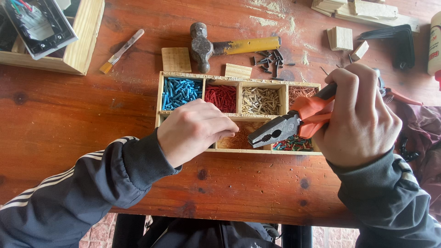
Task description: The person uses pliers to cut small pieces of copper wire from a spool. They repeatedly pick up wire, position it in the pliers, and cut short segments, placing them into a compartmentalized wooden box on the workbench.
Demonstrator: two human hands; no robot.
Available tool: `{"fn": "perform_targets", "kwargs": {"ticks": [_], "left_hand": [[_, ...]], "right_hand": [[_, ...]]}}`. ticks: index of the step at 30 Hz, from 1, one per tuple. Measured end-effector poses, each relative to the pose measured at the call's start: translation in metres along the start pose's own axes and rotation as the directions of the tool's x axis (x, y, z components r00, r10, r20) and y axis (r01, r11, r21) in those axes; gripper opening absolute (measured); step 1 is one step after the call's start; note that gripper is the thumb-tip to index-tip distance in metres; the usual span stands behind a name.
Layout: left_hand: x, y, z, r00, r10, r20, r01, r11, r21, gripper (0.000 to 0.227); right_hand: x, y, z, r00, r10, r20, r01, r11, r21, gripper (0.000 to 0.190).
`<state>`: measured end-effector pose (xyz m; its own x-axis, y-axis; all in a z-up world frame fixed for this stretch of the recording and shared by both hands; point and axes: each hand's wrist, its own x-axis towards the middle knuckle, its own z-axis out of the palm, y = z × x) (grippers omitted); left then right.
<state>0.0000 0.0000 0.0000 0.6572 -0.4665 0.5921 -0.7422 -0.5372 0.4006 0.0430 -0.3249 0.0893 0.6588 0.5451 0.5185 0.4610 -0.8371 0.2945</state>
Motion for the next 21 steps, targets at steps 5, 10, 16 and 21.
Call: {"fn": "perform_targets", "kwargs": {"ticks": [5, 10, 16, 21], "left_hand": [[0.003, 0.003, -0.004, 0.999, -0.010, 0.042, 0.011, 0.999, -0.046, 0.015], [0.005, 0.004, -0.007, 0.998, 0.008, 0.058, -0.008, 1.000, -0.009, 0.024], [0.005, 0.004, -0.009, 0.998, 0.064, 0.006, -0.064, 0.992, 0.113, 0.018], [0.008, 0.007, -0.012, 1.000, 0.002, -0.028, -0.006, 0.994, -0.112, 0.012]], "right_hand": [[0.000, 0.000, 0.001, 1.000, -0.009, -0.001, 0.009, 1.000, -0.014, 0.032], [0.000, 0.001, 0.004, 1.000, -0.024, -0.001, 0.024, 0.998, -0.052, 0.049], [0.000, 0.001, 0.006, 1.000, -0.025, -0.006, 0.024, 0.998, -0.056, 0.019], [0.002, -0.002, 0.005, 0.999, -0.038, -0.025, 0.037, 0.998, -0.042, 0.037]]}}
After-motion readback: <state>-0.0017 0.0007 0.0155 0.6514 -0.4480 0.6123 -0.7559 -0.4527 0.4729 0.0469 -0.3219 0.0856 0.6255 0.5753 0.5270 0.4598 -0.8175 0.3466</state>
